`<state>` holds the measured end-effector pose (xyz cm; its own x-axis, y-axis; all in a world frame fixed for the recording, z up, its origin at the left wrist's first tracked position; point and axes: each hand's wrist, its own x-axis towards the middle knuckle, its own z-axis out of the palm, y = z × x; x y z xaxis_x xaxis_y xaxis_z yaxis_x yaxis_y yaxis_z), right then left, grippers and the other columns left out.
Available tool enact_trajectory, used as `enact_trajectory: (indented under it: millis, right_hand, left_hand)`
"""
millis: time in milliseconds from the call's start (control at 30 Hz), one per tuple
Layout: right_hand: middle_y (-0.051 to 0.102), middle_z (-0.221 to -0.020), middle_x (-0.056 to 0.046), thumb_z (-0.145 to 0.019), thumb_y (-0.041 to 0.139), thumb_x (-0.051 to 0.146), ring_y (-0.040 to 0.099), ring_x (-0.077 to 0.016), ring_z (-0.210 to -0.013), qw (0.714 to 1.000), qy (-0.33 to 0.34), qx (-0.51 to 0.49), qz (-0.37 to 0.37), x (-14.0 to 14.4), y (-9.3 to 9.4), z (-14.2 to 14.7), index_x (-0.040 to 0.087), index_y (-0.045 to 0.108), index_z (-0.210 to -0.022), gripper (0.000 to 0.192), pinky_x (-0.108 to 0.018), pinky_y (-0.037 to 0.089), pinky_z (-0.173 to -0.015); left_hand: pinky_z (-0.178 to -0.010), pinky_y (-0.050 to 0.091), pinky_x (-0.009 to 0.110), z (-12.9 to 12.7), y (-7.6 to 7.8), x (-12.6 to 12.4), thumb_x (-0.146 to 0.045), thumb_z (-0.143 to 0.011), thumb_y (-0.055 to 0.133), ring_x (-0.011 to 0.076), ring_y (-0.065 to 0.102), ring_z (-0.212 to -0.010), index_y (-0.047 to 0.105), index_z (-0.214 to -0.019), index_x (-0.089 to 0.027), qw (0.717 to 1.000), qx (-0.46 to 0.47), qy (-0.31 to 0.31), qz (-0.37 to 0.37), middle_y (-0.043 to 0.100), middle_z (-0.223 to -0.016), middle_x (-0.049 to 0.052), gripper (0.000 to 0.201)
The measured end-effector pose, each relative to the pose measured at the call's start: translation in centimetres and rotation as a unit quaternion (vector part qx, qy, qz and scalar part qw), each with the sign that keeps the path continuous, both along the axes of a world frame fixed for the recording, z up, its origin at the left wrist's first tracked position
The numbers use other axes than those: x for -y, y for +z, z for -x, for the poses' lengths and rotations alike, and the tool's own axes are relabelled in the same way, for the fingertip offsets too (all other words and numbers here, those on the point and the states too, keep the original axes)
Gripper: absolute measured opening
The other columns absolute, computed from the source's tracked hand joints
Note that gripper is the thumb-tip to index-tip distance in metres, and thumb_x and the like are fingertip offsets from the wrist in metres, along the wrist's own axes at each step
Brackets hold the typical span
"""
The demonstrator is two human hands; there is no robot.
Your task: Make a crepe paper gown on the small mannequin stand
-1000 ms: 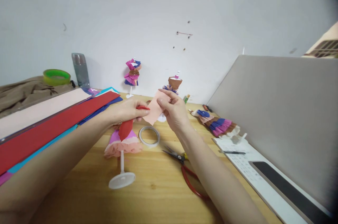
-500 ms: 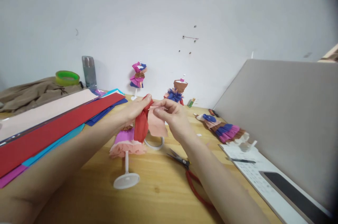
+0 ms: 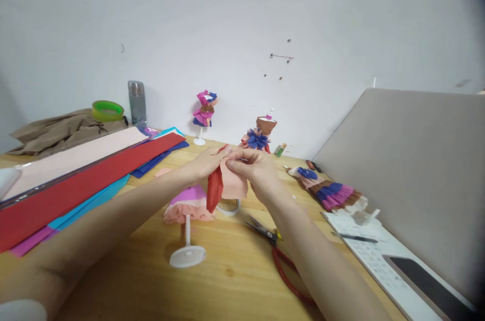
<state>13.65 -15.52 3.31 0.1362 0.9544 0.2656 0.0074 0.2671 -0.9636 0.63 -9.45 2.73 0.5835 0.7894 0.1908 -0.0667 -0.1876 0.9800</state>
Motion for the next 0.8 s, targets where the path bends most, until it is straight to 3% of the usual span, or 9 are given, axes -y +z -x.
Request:
enact_trajectory:
  millis: [167,233,500,633,800]
  right_hand:
    - [0.069,-0.059,-0.001,-0.046,0.085,0.026,0.059,-0.0134,-0.054,0.999,-0.004,-0.028,0.025,-0.3,-0.2,-0.2,0.018,0.069,-0.059,0.022,-0.026,0.045,-0.054]
    - [0.068,-0.059,-0.001,-0.047,0.085,0.026,0.058,-0.0128,-0.053,0.999,-0.011,-0.029,0.023,-0.6,-0.3,-0.4,0.018,0.069,-0.059,0.022,-0.026,0.045,-0.055]
    - [0.069,-0.062,-0.002,-0.05,0.082,0.027,0.059,-0.0139,-0.057,1.0,-0.013,-0.022,0.001,-1.3,-0.4,-2.1,0.018,0.07,-0.061,0.019,-0.027,0.045,-0.057]
    - [0.069,-0.063,-0.001,-0.054,0.081,0.026,0.058,-0.0132,-0.056,0.999,-0.042,0.005,-0.024,-1.5,0.0,-3.0,0.018,0.069,-0.062,0.016,-0.027,0.043,-0.056]
    - [0.067,-0.061,0.0,-0.052,0.08,0.025,0.057,-0.0134,-0.056,0.997,-0.065,-0.007,-0.04,-1.6,0.2,-3.5,0.018,0.069,-0.063,0.017,-0.028,0.043,-0.058]
  left_hand:
    - [-0.069,0.046,0.026,-0.3,-0.3,0.4,-0.042,-0.09,0.053,0.0149,0.061,-0.071,0.063,-0.079,-0.016,0.992,0.052,0.005,0.114,0.065,-0.07,0.001,0.029]
    - [-0.064,0.044,0.024,-0.3,-0.4,0.5,-0.043,-0.089,0.055,0.013,0.057,-0.063,0.06,-0.076,-0.015,0.991,0.064,-0.003,0.12,0.061,-0.064,0.0,0.032]
    - [-0.057,0.039,0.02,0.9,-0.3,-1.1,-0.035,-0.075,0.075,0.0084,0.054,-0.056,0.062,-0.078,-0.014,0.99,0.043,-0.1,0.091,0.062,-0.065,-0.002,0.025]
    - [-0.054,0.038,0.018,1.6,0.2,-2.1,-0.023,-0.073,0.073,0.0067,0.053,-0.052,0.065,-0.078,-0.013,0.995,0.0,-0.085,0.059,0.063,-0.06,-0.001,0.014]
    - [-0.051,0.041,0.021,2.0,0.8,-1.8,-0.021,-0.074,0.067,0.011,0.058,-0.051,0.066,-0.083,-0.013,0.991,-0.055,-0.084,0.092,0.066,-0.059,0.003,0.012]
